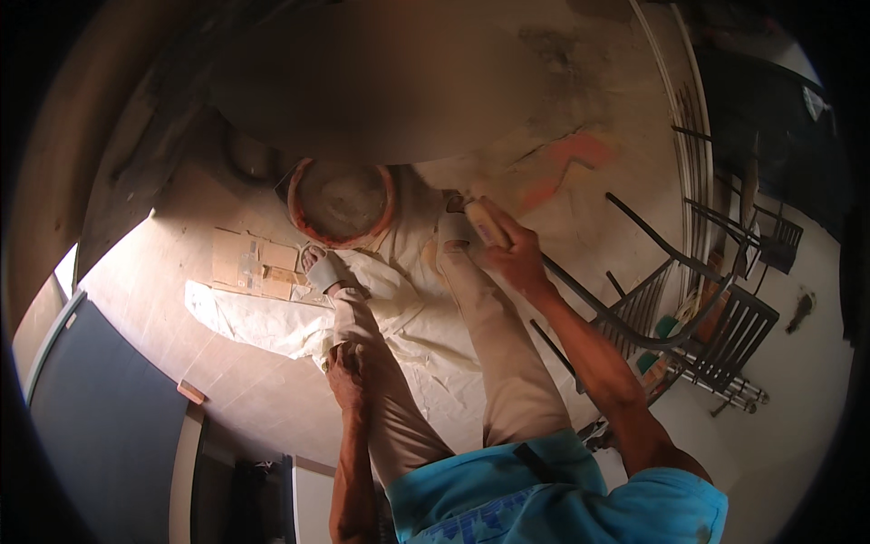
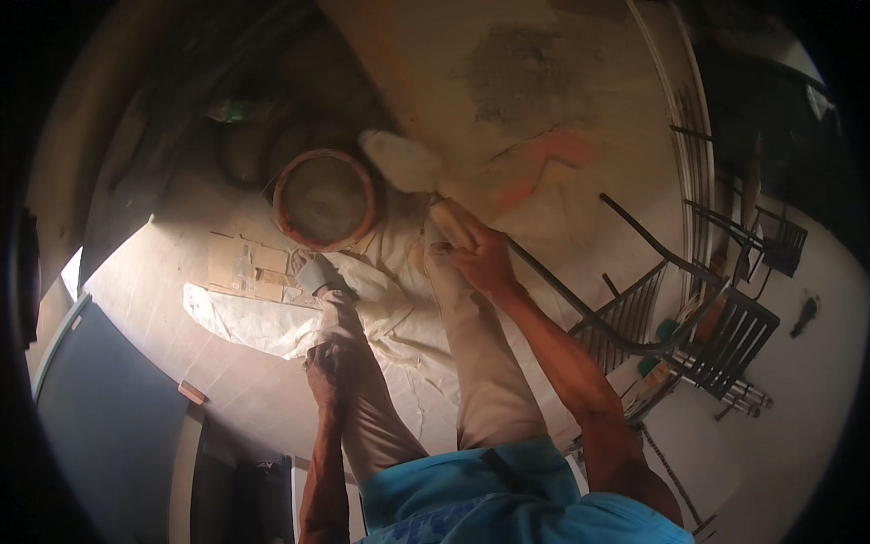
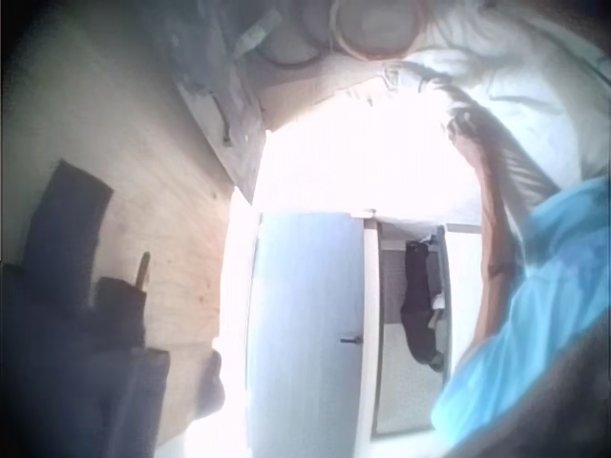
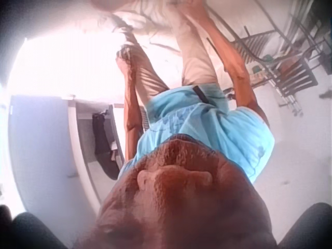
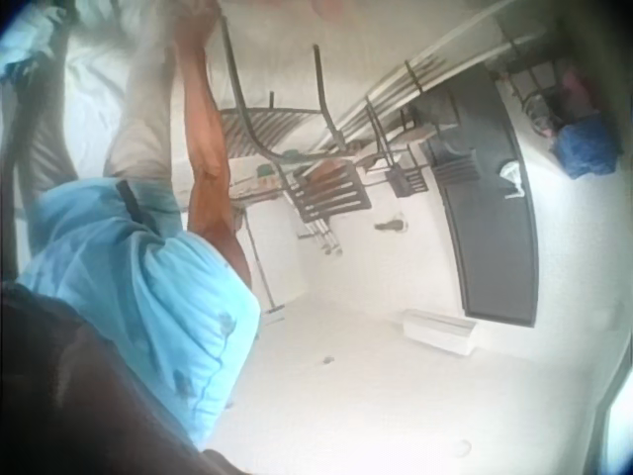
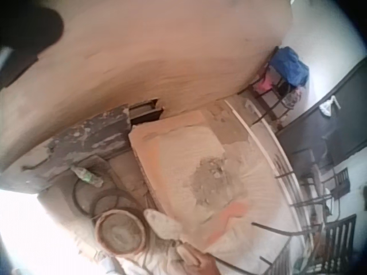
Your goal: The person applies mortar to a board using a trowel, scooping the material from a bucket and spreading it across the surface.
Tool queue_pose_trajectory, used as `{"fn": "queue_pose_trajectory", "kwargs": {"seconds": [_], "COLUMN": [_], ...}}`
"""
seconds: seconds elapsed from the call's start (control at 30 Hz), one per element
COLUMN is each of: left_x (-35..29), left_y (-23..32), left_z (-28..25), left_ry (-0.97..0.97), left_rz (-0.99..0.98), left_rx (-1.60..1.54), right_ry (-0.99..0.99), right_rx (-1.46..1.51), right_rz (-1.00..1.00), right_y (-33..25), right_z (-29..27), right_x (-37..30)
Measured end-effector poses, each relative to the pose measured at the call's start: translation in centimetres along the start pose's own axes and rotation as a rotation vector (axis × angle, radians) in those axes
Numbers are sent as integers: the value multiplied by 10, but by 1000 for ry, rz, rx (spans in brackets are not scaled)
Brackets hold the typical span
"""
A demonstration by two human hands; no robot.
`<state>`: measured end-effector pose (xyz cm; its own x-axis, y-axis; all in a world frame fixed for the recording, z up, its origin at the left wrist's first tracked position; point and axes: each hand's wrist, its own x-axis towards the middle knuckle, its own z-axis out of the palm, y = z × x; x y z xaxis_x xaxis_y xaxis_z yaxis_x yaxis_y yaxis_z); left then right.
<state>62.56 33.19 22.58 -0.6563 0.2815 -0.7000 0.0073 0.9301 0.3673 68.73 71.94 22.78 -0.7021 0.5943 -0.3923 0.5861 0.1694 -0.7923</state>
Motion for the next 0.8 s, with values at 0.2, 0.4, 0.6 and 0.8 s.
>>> {"fn": "queue_pose_trajectory", "kwargs": {"seconds": [0.2, 0.4, 0.6, 0.8], "left_x": [2, 7, 10, 13], "left_y": [1, 21, 30, 38], "left_z": [1, -5, -9, -10], "left_ry": [-46, -43, 20, 3], "left_rz": [-31, -25, 82, 123], "left_rx": [60, 97, 56, 74], "right_ry": [323, 485, 529, 434], "right_rx": [47, -186, -532, -426], "right_rz": [229, 233, 107, 182], "right_y": [-19, 12, 53, 65], "right_z": [-83, -148, -180, -177], "right_x": [0, 37, 109, 137]}}
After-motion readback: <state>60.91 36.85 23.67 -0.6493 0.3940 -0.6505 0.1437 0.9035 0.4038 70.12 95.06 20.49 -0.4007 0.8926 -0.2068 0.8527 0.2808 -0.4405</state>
